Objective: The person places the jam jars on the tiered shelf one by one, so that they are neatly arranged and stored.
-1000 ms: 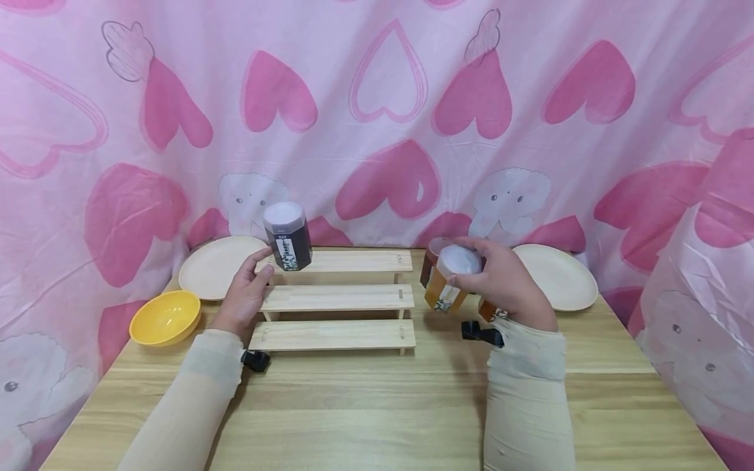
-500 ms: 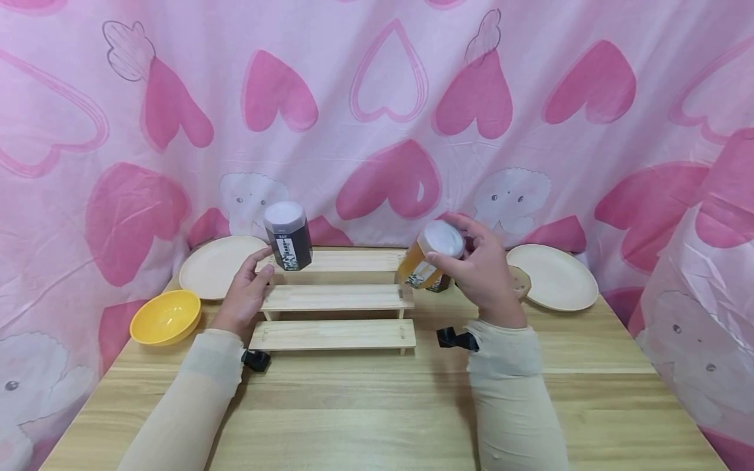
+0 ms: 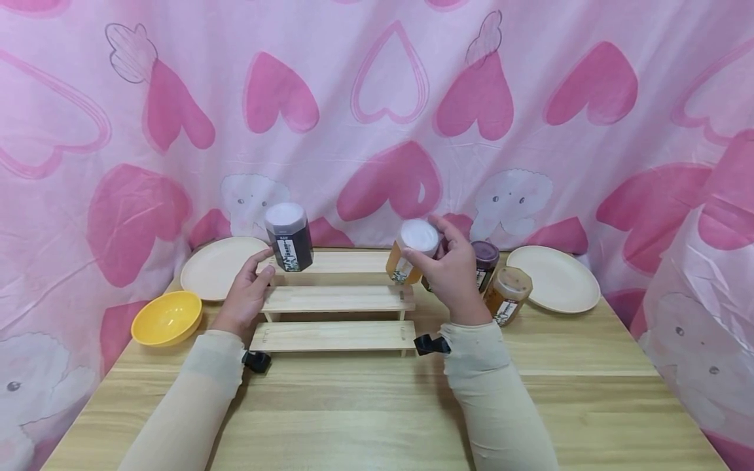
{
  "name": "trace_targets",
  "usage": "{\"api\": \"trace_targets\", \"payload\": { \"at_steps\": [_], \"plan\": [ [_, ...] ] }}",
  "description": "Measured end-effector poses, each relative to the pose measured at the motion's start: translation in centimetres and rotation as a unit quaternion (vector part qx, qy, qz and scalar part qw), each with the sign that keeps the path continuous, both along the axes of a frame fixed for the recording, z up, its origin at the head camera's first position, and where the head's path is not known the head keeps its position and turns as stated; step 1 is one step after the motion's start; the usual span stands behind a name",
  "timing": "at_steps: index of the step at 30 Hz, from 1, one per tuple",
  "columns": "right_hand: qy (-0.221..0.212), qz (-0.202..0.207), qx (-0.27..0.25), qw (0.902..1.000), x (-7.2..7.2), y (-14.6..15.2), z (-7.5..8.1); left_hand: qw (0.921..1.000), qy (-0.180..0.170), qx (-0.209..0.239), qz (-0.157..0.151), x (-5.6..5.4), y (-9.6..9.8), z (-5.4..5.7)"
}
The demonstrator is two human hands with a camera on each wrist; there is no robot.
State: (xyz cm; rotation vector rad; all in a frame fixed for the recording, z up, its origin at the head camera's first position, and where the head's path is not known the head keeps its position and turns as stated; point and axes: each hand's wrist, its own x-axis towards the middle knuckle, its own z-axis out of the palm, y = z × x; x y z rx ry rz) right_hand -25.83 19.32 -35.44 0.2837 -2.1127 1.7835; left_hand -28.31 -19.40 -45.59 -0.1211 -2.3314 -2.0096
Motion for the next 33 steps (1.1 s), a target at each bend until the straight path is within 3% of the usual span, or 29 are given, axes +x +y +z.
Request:
{"api": "trace_targets", "payload": {
  "at_steps": [12, 26, 33],
  "plan": [
    [-0.011, -0.022, -0.001, 0.9997, -0.5, -0.3, -0.9, 1.0000, -0.001, -0.007, 0.003, 0.1, 0.0, 0.1],
    [0.004, -0.006, -0.018, 0.9998, -1.0, -0.3, -1.2, 0.9996, 0.020, -0.008, 0.016, 0.0, 0.2, -0.2],
    [0.024, 0.007, -0.006, 0.9997, -1.6, -0.7, -2.1, 0.9999, 0.001, -0.010, 0.010, 0.3, 0.3, 0.4]
  ]
}}
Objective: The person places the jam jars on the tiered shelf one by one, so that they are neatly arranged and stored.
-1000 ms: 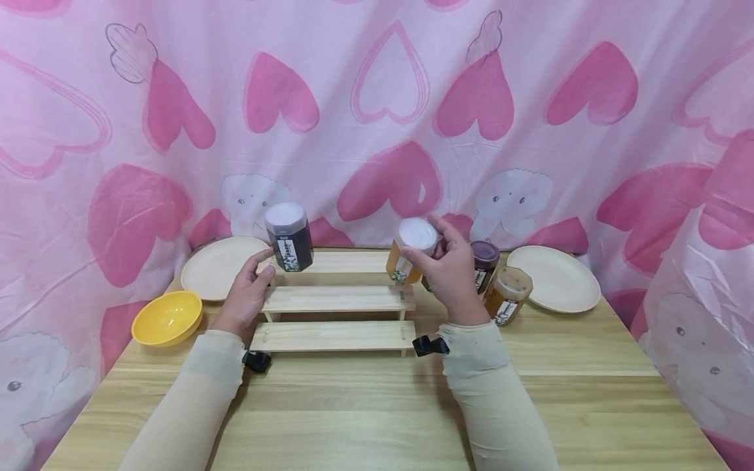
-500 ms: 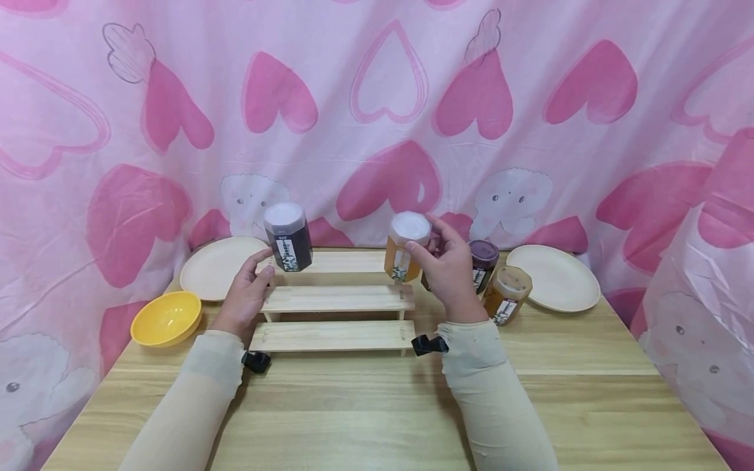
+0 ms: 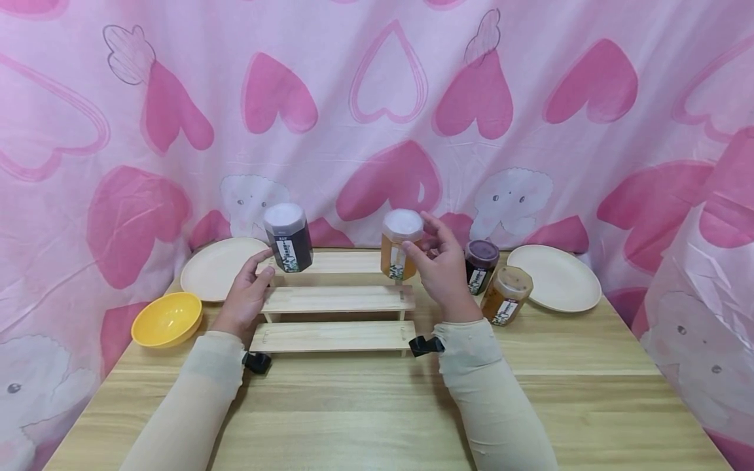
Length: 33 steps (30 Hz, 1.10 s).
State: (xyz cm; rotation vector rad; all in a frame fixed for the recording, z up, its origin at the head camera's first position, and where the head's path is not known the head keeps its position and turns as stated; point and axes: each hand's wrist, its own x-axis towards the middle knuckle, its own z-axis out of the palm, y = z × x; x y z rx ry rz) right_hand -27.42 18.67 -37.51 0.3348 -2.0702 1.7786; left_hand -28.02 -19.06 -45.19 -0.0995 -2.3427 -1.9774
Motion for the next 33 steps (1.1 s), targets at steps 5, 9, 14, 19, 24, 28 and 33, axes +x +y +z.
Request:
{"api": "trace_targets", "payload": {
  "at_steps": [5, 9, 14, 19, 24, 28, 33],
  "plan": [
    [-0.003, -0.001, 0.042, 0.9991, -0.19, -0.32, -0.29, 0.9999, -0.012, 0.004, -0.003, 0.19, 0.05, 0.29],
    [-0.021, -0.001, 0.075, 0.9970, -0.13, -0.48, -0.30, 0.9999, -0.012, 0.005, -0.003, -0.08, -0.03, -0.02],
    [-0.032, 0.024, 0.073, 0.9966, -0.23, -0.61, -0.43, 0.9999, -0.010, 0.004, -0.002, 0.00, -0.03, -0.05],
    [-0.022, 0.039, 0.072, 0.9964, -0.51, -0.73, -0.67, 1.0000, -0.008, 0.004, -0.001, -0.03, -0.03, -0.16],
    [-0.018, 0.041, 0.088, 0.9951, -0.52, -0.76, -0.80, 1.0000, -0.007, 0.004, -0.002, -0.11, -0.09, -0.33],
    [-0.007, 0.049, 0.089, 0.9948, -0.61, -0.76, -0.93, 1.0000, -0.006, -0.001, 0.001, -0.15, -0.15, -0.42],
    [0.003, 0.047, 0.104, 0.9934, -0.77, -0.94, -1.05, 0.9999, -0.002, -0.008, 0.006, -0.22, -0.16, -0.48]
  ]
}}
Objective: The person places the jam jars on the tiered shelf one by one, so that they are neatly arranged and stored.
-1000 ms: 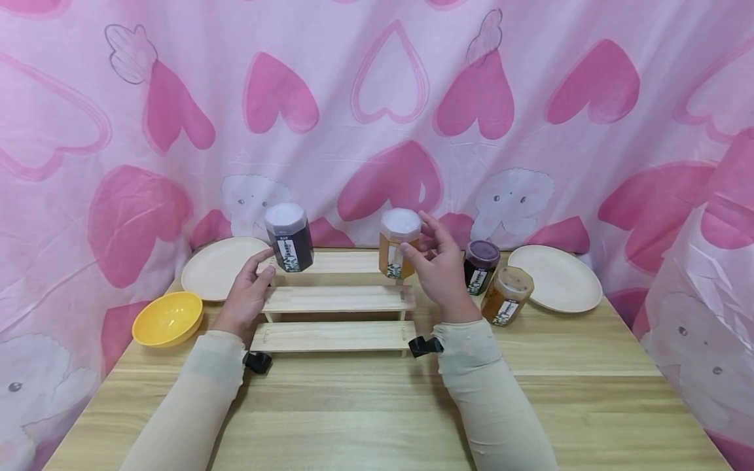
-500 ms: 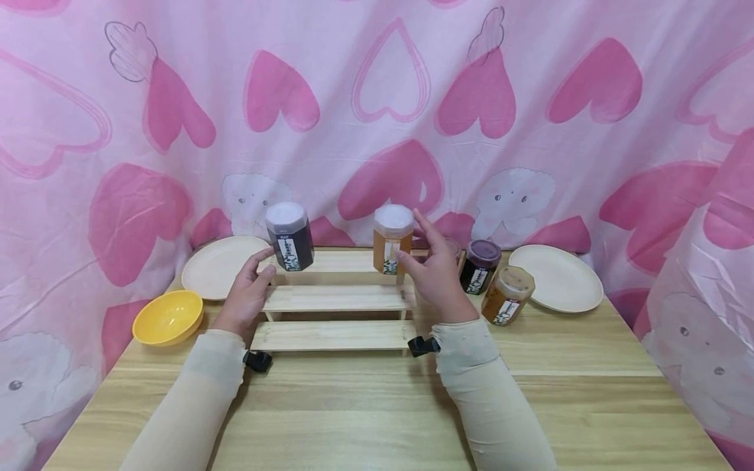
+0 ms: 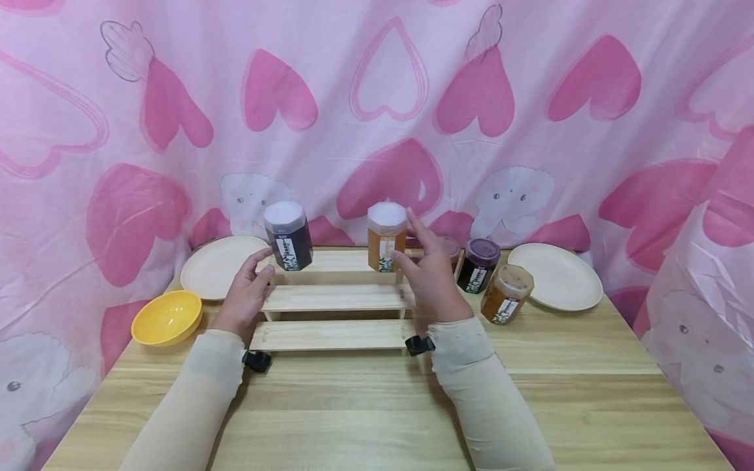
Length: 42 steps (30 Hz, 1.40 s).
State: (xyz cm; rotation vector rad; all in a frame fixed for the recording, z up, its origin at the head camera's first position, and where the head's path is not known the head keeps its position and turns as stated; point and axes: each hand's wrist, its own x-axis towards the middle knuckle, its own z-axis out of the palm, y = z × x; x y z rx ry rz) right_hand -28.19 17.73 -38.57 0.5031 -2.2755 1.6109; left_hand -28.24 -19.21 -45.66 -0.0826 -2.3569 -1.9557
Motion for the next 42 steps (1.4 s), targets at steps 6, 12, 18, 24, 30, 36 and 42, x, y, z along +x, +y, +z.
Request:
{"api": "trace_targets", "payload": {
  "at_steps": [6, 12, 18, 24, 30, 36, 42],
  "plan": [
    [-0.011, 0.001, 0.009, 0.9999, 0.0, -0.6, -0.1, 0.9999, -0.003, 0.009, -0.005, 0.0, -0.1, 0.0],
    [-0.016, -0.006, 0.010, 0.9998, -0.1, -1.2, -0.4, 0.9999, -0.001, 0.009, -0.005, 0.0, 0.0, 0.2],
    [-0.015, -0.015, 0.002, 0.9998, -0.2, -1.6, -0.6, 1.0000, -0.003, 0.005, -0.002, 0.1, 0.1, 0.4],
    [-0.017, -0.020, 0.001, 0.9997, -0.2, -1.7, -0.6, 0.9999, -0.006, 0.014, -0.005, 0.2, 0.1, 0.4],
    [-0.026, -0.048, -0.017, 0.9984, 0.1, -0.6, 0.2, 0.9998, -0.011, 0.014, -0.008, 0.1, 0.2, 0.3],
    [-0.035, -0.084, 0.018, 0.9957, 0.5, 2.6, 2.1, 0.9997, -0.016, 0.014, -0.008, 0.1, 0.1, 0.4],
    [-0.093, -0.098, 0.126, 0.9828, 1.6, 7.3, 3.9, 0.9998, -0.014, 0.011, -0.003, 0.1, 0.0, 0.2]
  ]
}}
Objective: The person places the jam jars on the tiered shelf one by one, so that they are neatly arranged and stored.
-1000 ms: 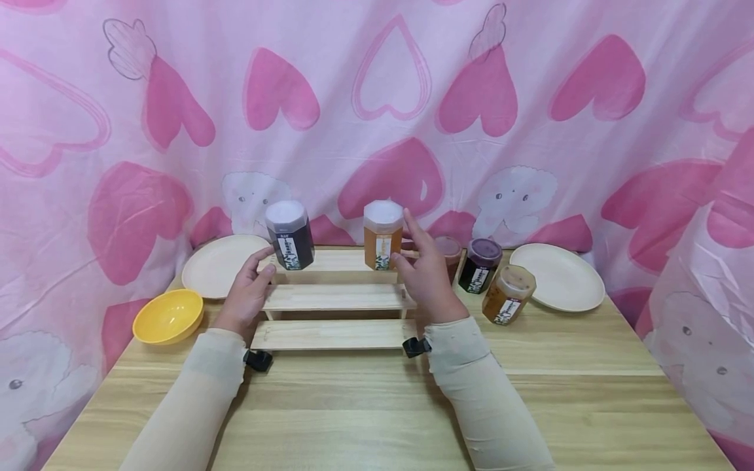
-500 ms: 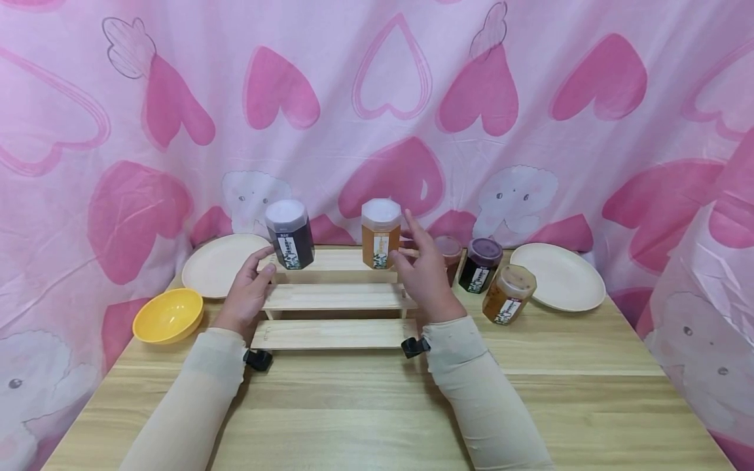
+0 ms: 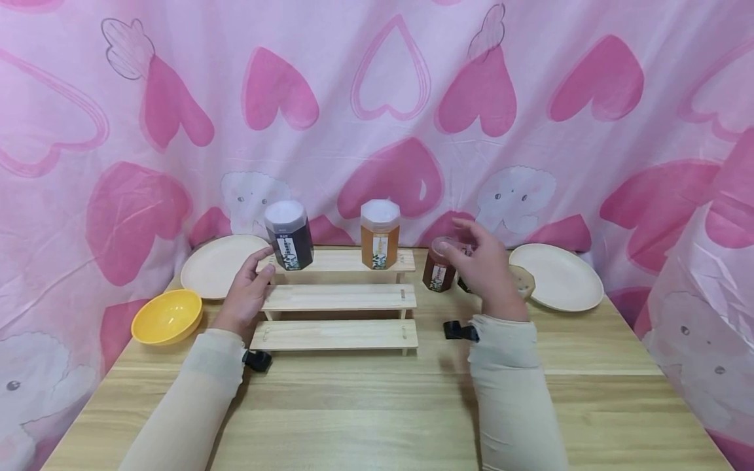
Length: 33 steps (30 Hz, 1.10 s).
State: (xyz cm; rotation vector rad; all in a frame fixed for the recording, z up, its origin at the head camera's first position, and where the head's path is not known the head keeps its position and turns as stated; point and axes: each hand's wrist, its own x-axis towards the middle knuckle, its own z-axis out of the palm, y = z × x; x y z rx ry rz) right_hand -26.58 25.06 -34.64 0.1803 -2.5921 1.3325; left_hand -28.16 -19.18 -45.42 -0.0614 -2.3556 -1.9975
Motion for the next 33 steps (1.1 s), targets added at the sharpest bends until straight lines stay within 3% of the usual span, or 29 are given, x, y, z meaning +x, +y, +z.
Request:
{"api": "trace_targets", "payload": {
  "at_steps": [7, 14, 21, 25, 29, 33],
  "plan": [
    [-0.073, 0.004, 0.088, 0.9935, 1.5, 5.5, 0.9, 0.9999, 0.003, -0.009, 0.005, -0.2, 0.0, -0.2],
    [-0.093, -0.014, 0.138, 0.9859, 2.2, 9.0, 0.5, 0.9997, 0.004, -0.020, 0.010, 0.1, 0.0, 0.2],
    [-0.136, -0.022, 0.159, 0.9777, 2.2, 10.4, -0.2, 0.9999, -0.001, -0.014, 0.003, 0.4, 0.2, 1.0],
    [-0.166, -0.012, 0.137, 0.9765, 2.0, 10.6, -0.8, 0.9999, -0.006, -0.015, 0.000, 0.5, 0.3, 1.3],
    [-0.180, 0.003, 0.115, 0.9770, 1.9, 10.3, -1.2, 0.9998, -0.004, -0.019, 0.000, 0.4, 0.2, 1.0],
    [-0.167, 0.014, 0.140, 0.9760, 1.9, 9.8, -1.0, 0.9997, 0.002, -0.022, 0.004, 0.2, 0.0, 0.4]
  ]
}}
